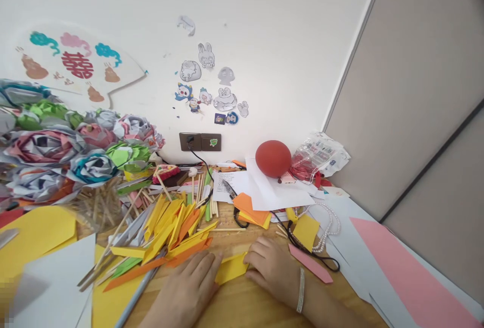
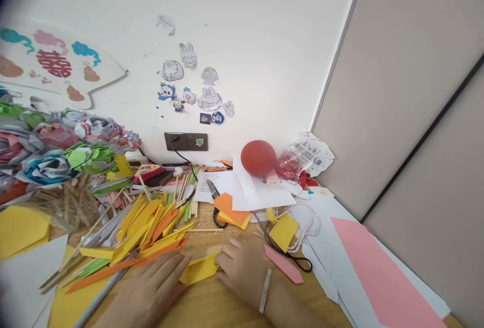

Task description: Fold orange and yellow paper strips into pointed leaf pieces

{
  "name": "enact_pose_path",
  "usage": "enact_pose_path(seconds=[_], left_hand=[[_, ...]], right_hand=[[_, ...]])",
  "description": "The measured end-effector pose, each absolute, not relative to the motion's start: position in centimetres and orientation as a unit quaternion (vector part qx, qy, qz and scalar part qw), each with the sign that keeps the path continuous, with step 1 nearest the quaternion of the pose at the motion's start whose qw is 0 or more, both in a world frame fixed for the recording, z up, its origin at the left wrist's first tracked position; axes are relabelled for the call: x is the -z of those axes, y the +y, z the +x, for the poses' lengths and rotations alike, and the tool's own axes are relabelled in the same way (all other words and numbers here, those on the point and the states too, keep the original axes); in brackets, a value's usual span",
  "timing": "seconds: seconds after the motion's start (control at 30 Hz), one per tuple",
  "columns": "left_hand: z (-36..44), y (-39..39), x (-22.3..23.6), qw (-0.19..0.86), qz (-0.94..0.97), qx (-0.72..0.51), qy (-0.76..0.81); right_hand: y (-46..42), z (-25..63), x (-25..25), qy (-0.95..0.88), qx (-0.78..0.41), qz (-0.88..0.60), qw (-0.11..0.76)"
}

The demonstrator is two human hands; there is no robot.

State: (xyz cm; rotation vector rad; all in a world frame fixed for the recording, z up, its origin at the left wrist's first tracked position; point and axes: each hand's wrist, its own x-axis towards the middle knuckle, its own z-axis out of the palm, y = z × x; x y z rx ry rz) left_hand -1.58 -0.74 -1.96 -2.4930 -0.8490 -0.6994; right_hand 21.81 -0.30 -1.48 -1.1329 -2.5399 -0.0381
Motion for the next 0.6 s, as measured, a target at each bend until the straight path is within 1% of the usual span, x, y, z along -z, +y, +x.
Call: enact_pose_path(seconds=[0.2, 0.27, 0.43, 0.6], left_hand=[[-1.2, -0.6, 2.0, 0.128, -0.908, 0.226, -0.33], [-0.9, -0.5, 1.9, 0.101, -0.904, 0.227, -0.348], [-0.3, -0.5, 1.4, 0.005, -0.867, 0.216, -0.45], [0.2, -0.3, 0.6, -0.054, -0.837, 0.166, -0.518]], right_hand=[[-0.2, 21.2, 1.9, -0.891, 0.029, -0.402, 0.208], [-0.3, 21.1, 1.9, -0.883, 0.004, -0.411, 0.227], [-0.3, 20.4, 1.9, -0.799, -0.115, -0.494, 0.323], [-0.1, 20.0, 2.1, -0.769, -0.128, -0.528, 0.335]])
